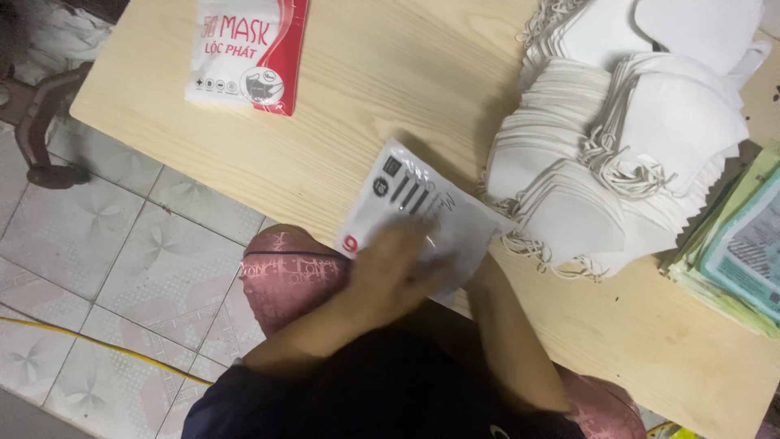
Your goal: The person sits at a wooden table and folds white face masks by hand. They stack the folded masks and then place them into a clear plastic packaging bag labeled '9A MASK'.
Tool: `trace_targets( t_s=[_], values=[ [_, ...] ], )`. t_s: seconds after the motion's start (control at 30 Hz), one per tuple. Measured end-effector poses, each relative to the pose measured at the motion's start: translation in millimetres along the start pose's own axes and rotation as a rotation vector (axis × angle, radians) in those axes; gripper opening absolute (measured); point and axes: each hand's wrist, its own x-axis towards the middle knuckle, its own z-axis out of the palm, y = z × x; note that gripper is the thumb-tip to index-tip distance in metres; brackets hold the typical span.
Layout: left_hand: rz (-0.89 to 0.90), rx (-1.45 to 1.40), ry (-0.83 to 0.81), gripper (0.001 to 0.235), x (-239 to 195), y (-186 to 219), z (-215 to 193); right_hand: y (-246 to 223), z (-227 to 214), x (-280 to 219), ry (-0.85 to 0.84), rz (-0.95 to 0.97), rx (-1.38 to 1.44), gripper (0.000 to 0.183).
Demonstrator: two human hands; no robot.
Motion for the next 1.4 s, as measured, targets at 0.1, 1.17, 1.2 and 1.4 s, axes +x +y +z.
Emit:
trace_targets(
  t_s=[0.1, 1.17, 1.2, 1.4],
  values=[
    [-0.14, -0.117, 0.195, 0.075, 19.0, -24.8, -39.2, -6.6, -3.7, 0.2, 0.041, -0.084, -0.013, 0.037],
    [0.069, 0.118, -0.283, 0.053, 61.6, -102.2, -2.7, 41.4, 110.2, 43.0, -0.195, -0.772, -0.579, 0.051],
    [0.011, 0.11, -0.454, 0.066, 67.3, -101.9, -1.5, 41.5, 110.6, 40.3, -0.187, -0.78, -0.648, 0.054],
    [-0.047, 0.253, -0.701, 0.084, 64.9, -116.4, -3.1, 54.6, 82.4, 37.2, -0.342, -0.694, -0.745, 0.061]
  ],
)
